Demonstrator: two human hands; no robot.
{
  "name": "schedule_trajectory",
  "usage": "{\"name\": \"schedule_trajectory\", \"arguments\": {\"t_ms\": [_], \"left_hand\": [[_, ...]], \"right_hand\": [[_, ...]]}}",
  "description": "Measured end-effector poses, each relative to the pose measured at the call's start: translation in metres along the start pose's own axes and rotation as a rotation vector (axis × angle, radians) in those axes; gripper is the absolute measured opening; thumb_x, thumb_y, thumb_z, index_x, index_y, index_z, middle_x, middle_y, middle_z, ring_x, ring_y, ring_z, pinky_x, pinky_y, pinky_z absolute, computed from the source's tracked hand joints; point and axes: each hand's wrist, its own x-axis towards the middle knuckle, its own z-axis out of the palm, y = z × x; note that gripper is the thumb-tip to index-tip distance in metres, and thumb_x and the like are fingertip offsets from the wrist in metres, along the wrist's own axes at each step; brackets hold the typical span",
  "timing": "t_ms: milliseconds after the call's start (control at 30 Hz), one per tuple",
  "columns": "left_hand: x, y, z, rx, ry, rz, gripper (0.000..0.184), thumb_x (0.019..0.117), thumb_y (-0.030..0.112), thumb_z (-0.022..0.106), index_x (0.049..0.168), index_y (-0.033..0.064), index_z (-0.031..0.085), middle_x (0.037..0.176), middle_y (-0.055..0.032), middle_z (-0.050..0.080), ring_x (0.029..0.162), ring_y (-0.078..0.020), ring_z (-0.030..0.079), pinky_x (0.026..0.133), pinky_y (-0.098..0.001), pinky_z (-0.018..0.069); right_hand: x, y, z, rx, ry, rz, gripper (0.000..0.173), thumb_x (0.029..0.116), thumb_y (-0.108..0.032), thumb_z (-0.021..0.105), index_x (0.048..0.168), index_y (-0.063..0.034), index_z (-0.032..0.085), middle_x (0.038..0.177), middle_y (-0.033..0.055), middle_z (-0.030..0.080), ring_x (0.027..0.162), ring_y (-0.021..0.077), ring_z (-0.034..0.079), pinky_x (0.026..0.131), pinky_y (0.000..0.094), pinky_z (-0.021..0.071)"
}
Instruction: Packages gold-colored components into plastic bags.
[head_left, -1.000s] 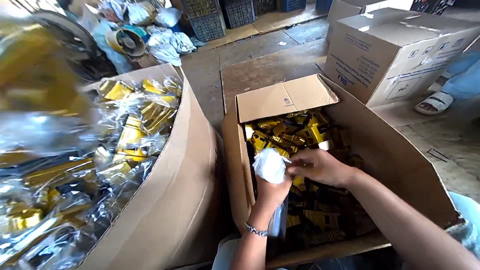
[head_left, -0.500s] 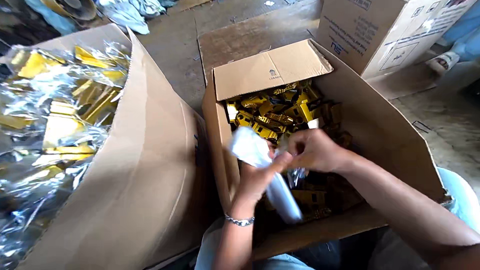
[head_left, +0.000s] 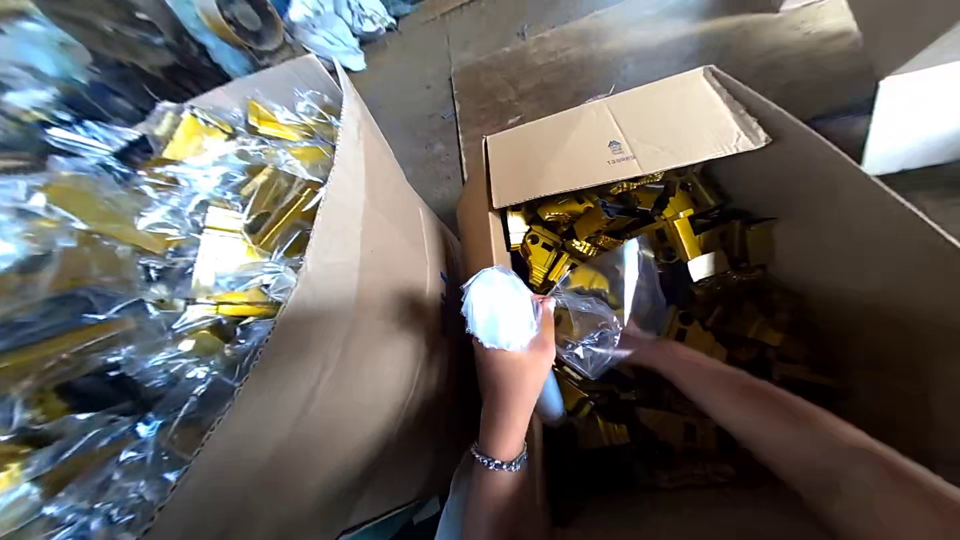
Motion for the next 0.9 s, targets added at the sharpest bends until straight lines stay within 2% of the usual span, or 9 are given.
{"name": "schedule_trajectory", "arguments": {"t_ms": [133,267,400,467,567,667,767,833,900], "left_hand": [[-0.002,-0.008,0.008,0.049,-0.008,0.075,0.041,0.0806,0.021,0.08,0.11,-0.0045,0.066,0.094,-0.0097,0.072,0.087,-0.0101,0.07,0.083,-0.0316,0.0585],[-0.01,0.009,0.021,0.105,-0.032,0.193,0.036,0.0769,0.011,0.079,0.101,-0.0132,0.069,0.088,-0.0229,0.073,0.084,-0.0291,0.073,0.08,-0.0432,0.0589],[-0.027,0.035,0.012,0.086,-0.293,0.091,0.044,0.0762,0.011,0.08,0.109,-0.0155,0.066,0.1,-0.0255,0.072,0.097,-0.0316,0.072,0.091,-0.0448,0.056],[-0.033,0.043,0.007,0.089,-0.333,0.074,0.047,0.0777,0.011,0.08,0.111,-0.0184,0.064,0.105,-0.0298,0.07,0.102,-0.0365,0.07,0.095,-0.0473,0.0535],[-0.038,0.032,0.013,0.037,-0.122,0.234,0.04,0.071,0.008,0.079,0.1,-0.0164,0.068,0.093,-0.0253,0.073,0.09,-0.0306,0.074,0.085,-0.0413,0.0581],[-0.034,0.024,0.017,-0.137,-0.087,0.226,0.037,0.0761,0.01,0.079,0.101,-0.0154,0.067,0.091,-0.0202,0.074,0.089,-0.0171,0.073,0.086,-0.03,0.058],[-0.037,0.036,0.018,-0.376,-0.171,-0.015,0.031,0.0805,0.007,0.079,0.101,-0.0119,0.066,0.089,-0.0088,0.072,0.084,-0.0025,0.068,0.082,-0.0192,0.056],[-0.037,0.051,0.011,-0.558,-0.24,-0.252,0.027,0.0826,0.002,0.076,0.104,-0.006,0.063,0.087,-0.0023,0.07,0.082,-0.0013,0.067,0.078,-0.0181,0.0562],[-0.034,0.06,0.003,-0.721,-0.276,-0.468,0.022,0.0852,-0.003,0.074,0.104,-0.0018,0.062,0.084,-0.0024,0.068,0.075,-0.0052,0.066,0.07,-0.0203,0.0565]], "right_hand": [[-0.074,0.046,-0.063,0.684,0.35,0.254,0.064,0.0859,-0.007,0.079,0.142,-0.0022,0.049,0.13,0.0194,0.06,0.116,0.0273,0.062,0.098,0.0465,0.0527],[-0.172,0.022,-0.085,1.008,0.764,-0.088,0.032,0.0926,-0.009,0.059,0.122,-0.0099,0.049,0.094,0.004,0.071,0.072,0.0185,0.073,0.059,0.0335,0.064],[-0.194,-0.02,-0.054,0.755,0.324,-0.576,0.058,0.0891,-0.017,0.074,0.141,-0.0029,0.053,0.134,0.0082,0.066,0.104,0.016,0.072,0.084,0.0335,0.0644],[-0.18,-0.032,-0.041,0.304,0.466,-0.586,0.057,0.0883,-0.023,0.074,0.136,0.0033,0.058,0.138,0.0124,0.062,0.116,0.012,0.065,0.096,0.0269,0.0564],[-0.164,-0.029,-0.036,-0.18,0.971,-0.52,0.033,0.0828,-0.022,0.075,0.104,0.0032,0.069,0.139,0.0323,0.056,0.091,0.0374,0.073,0.067,0.0476,0.0607],[-0.178,-0.031,-0.039,0.19,0.818,-0.516,0.054,0.089,-0.032,0.071,0.129,0.0038,0.063,0.144,0.0166,0.056,0.124,0.0124,0.06,0.101,0.0267,0.0519],[-0.175,-0.044,-0.039,0.826,0.335,-0.192,0.049,0.0896,-0.012,0.07,0.135,-0.0015,0.053,0.114,0.0062,0.069,0.088,0.012,0.073,0.076,0.0291,0.064],[-0.16,-0.045,-0.036,1.041,0.35,-0.087,0.042,0.0939,-0.011,0.063,0.133,-0.0036,0.047,0.099,0.0097,0.07,0.075,0.02,0.073,0.066,0.0348,0.0645],[-0.148,-0.041,-0.027,0.855,0.547,-0.164,0.05,0.0931,-0.015,0.065,0.137,0.0014,0.046,0.105,0.0086,0.07,0.086,0.013,0.072,0.077,0.0276,0.0622]]}}
